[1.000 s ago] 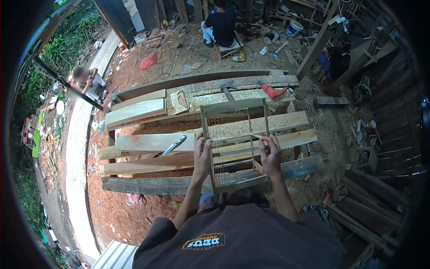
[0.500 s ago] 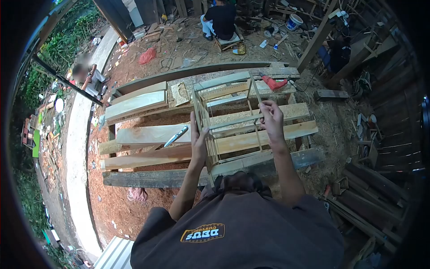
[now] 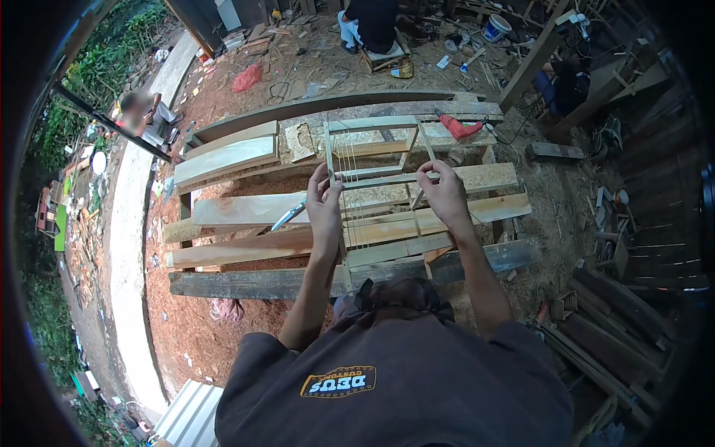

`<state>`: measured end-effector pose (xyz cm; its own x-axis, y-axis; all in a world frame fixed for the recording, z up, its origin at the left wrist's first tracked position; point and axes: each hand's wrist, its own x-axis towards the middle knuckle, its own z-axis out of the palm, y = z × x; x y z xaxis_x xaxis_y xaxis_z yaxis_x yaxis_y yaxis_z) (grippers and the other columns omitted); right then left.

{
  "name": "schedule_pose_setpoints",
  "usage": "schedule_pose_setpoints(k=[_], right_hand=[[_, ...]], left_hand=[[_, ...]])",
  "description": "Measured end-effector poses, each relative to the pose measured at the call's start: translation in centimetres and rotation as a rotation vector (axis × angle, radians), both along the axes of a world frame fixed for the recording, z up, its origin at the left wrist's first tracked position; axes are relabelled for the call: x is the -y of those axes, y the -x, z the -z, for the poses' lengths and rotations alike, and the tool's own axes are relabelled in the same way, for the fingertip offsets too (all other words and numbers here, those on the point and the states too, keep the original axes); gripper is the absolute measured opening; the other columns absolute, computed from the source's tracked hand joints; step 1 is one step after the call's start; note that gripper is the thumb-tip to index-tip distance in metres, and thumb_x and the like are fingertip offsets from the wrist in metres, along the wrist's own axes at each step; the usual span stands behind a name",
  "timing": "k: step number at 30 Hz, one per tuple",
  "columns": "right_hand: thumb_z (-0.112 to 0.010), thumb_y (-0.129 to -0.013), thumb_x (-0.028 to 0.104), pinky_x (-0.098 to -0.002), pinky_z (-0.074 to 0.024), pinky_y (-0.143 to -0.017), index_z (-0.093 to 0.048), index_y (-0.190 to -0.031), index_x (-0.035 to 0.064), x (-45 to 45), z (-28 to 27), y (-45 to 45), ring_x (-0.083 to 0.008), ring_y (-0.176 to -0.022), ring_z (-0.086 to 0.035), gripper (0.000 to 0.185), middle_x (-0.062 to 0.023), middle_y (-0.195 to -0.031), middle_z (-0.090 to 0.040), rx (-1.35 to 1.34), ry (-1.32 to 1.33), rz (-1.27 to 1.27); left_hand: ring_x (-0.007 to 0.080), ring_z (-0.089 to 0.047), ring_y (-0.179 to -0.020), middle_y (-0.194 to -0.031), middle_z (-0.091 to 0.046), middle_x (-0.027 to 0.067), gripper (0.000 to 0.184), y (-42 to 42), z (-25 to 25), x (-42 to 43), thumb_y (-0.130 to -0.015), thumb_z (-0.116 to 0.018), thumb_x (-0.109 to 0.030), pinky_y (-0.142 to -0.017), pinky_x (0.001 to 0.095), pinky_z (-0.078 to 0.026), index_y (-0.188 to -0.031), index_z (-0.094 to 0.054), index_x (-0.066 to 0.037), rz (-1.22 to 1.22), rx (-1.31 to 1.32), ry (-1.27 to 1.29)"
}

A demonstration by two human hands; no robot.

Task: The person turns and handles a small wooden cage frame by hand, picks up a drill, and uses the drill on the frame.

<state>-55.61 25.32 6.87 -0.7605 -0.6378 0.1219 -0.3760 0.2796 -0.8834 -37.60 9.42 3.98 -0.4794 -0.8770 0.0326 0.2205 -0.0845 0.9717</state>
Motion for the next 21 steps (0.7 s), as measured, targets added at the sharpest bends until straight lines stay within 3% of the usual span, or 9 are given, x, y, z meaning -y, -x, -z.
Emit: schedule_pose_setpoints(k=[2,3,7,10,11,15,18,21], right_hand=[[-0.066,-0.093,0.023,-0.0339,-0.0539,-0.070,-0.067,-0.097,0.0072,-0.2,0.0,0.0,-0.0218,-0.077,-0.070,0.016,-0.0062,-0.098,-0.067,-0.030,-0.030,0.002],[-0.066,-0.093,0.023,-0.0341,-0.0538,-0.070,-0.067,-0.097,0.0076,-0.3,0.0,0.1,-0.0220,-0.077,-0.070,0.016,-0.0061,-0.098,-0.067,-0.047,-0.045,0.001],[-0.066,-0.093,0.024,-0.0344,-0.0535,-0.072,-0.067,-0.097,0.0073,-0.4,-0.2,0.6,-0.0217,-0.079,-0.071,0.017,-0.0069,-0.096,-0.068,0.048,-0.095,-0.005],[-0.067,-0.093,0.025,-0.0355,-0.0537,-0.072,-0.067,-0.097,0.0065,-1.0,-0.5,1.1,-0.0223,-0.079,-0.071,0.019,-0.0083,-0.092,-0.069,0.034,-0.098,-0.009],[-0.067,-0.093,0.025,-0.0361,-0.0537,-0.073,-0.067,-0.097,0.0062,-1.2,0.5,2.0,-0.0230,-0.079,-0.071,0.020,-0.0089,-0.090,-0.070,0.024,-0.046,-0.009],[-0.068,-0.094,0.024,-0.0320,-0.0502,-0.077,-0.066,-0.097,0.0011,-1.6,-1.9,1.6,-0.0175,-0.082,-0.065,0.023,-0.0067,-0.082,-0.067,0.178,-0.109,-0.001],[-0.067,-0.094,0.020,-0.0337,-0.0504,-0.078,-0.064,-0.096,0.0003,-1.5,-3.6,0.6,-0.0168,-0.088,-0.066,0.020,-0.0097,-0.096,-0.069,0.048,-0.227,-0.016],[-0.066,-0.096,0.019,-0.0318,-0.0515,-0.075,-0.064,-0.098,0.0024,-2.2,-1.5,1.8,-0.0145,-0.096,-0.067,0.017,-0.0104,-0.121,-0.068,-0.170,-0.115,-0.237]], left_hand=[[0.0122,-0.059,-0.095,-0.106,-0.066,0.0090,0.049,-0.3,-1.5,-0.9,-0.098,-0.060,-0.006,-0.080,0.0276,-0.047,-0.145,-0.047,-0.003,-0.069,0.162,0.033],[0.0095,-0.052,-0.080,-0.096,-0.064,0.0057,0.051,-0.2,-1.4,-1.0,-0.099,-0.061,-0.010,-0.070,0.0271,-0.044,-0.148,-0.045,-0.003,-0.054,0.173,-0.005],[0.0085,-0.052,-0.081,-0.095,-0.064,0.0047,0.062,0.1,-1.1,-1.3,-0.102,-0.060,-0.014,-0.069,0.0249,-0.044,-0.157,-0.034,-0.004,0.011,0.255,-0.013],[0.0089,-0.055,-0.086,-0.098,-0.065,0.0052,0.062,-0.6,-1.7,-0.9,-0.102,-0.060,-0.015,-0.074,0.0245,-0.046,-0.157,-0.033,-0.005,0.128,0.250,0.099],[0.0099,-0.059,-0.093,-0.101,-0.066,0.0057,0.060,-1.4,-0.8,-0.1,-0.102,-0.060,-0.014,-0.082,0.0260,-0.049,-0.156,-0.037,-0.005,0.190,0.253,0.098],[0.0066,-0.056,-0.086,-0.098,-0.065,0.0052,0.051,-0.9,-1.1,-2.3,-0.101,-0.061,-0.011,-0.073,0.0241,-0.046,-0.150,-0.047,-0.005,0.014,0.117,0.138],[0.0058,-0.056,-0.084,-0.099,-0.066,0.0056,0.048,-0.5,-0.6,-2.1,-0.099,-0.062,-0.010,-0.071,0.0228,-0.044,-0.146,-0.051,-0.004,-0.067,0.046,-0.042],[0.0082,-0.059,-0.085,-0.101,-0.065,0.0053,0.036,-0.3,0.5,-0.5,-0.096,-0.066,-0.008,-0.073,0.0233,-0.047,-0.131,-0.061,-0.003,-0.094,0.029,-0.063]])
